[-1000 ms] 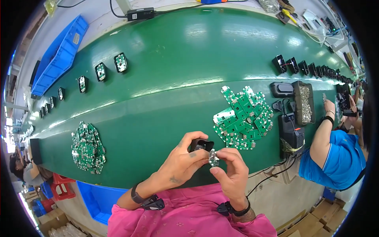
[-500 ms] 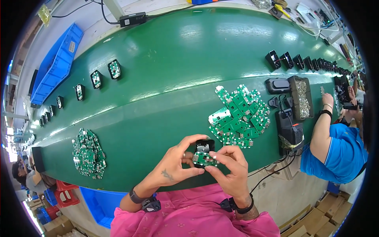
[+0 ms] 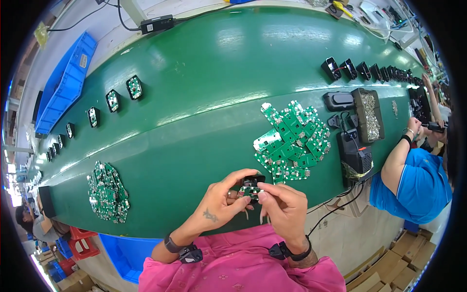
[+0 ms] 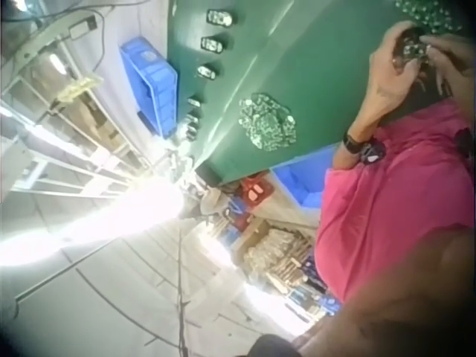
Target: The person assembles electronic devices by hand, fitting a green circuit board into a black plastic housing and pressing them together. After completing the assembly, the person places the unit onto the green conveyor belt alongside other similar units.
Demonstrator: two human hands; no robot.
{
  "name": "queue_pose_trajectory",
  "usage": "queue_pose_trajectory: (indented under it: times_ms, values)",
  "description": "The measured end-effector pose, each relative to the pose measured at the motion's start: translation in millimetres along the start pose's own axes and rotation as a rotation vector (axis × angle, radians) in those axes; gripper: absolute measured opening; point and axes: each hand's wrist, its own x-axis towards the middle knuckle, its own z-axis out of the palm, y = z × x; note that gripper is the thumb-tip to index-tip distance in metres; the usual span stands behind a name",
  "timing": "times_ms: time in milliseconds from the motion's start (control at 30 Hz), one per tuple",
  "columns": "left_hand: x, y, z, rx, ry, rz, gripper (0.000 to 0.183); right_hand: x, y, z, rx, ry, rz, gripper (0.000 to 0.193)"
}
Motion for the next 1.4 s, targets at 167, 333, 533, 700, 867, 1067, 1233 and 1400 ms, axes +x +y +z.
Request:
queue_pose_trajectory:
  times_ms: [167,333,533,700,867,1067,1233,1400]
  values:
    - [0.0,-1.6,-0.6,-0.026,0.008,-0.025,0.056,-1.8,-4.6,-2.3,0.219,-0.078,0.178,0.020]
    - [0.4,-4.5,0.2,-0.038,0.016,-0.024,0.056,-3.3,-4.1,-0.8,0.367,-0.080,0.324,0.022]
    - [-1.0,-11.6,9.4,-0.005,0.086,0.095,0.054,-11.7,6.1,10.2,0.082,0.020,0.151,0.016]
    - [-1.2,-12.4,17.1,0.004,0.223,0.253,0.050,-9.2,9.7,17.9,-0.406,0.197,-0.387,0.007]
    - [-5.7,-9.4,12.5,0.315,0.271,0.387,0.048,-4.0,4.0,12.1,-0.478,0.119,-0.321,0.006]
    - [-5.7,-7.7,14.2,0.328,0.291,0.398,0.048,2.4,-5.1,0.7,-0.433,-0.053,-0.276,0.005]
    - [-5.5,0.4,7.0,0.467,0.215,0.442,0.049,6.2,-4.8,-5.7,-0.441,-0.136,-0.217,0.004]
    - [-7.4,0.9,5.2,0.557,0.181,0.450,0.050,6.8,-4.8,-8.5,-0.448,-0.174,-0.197,0.003]
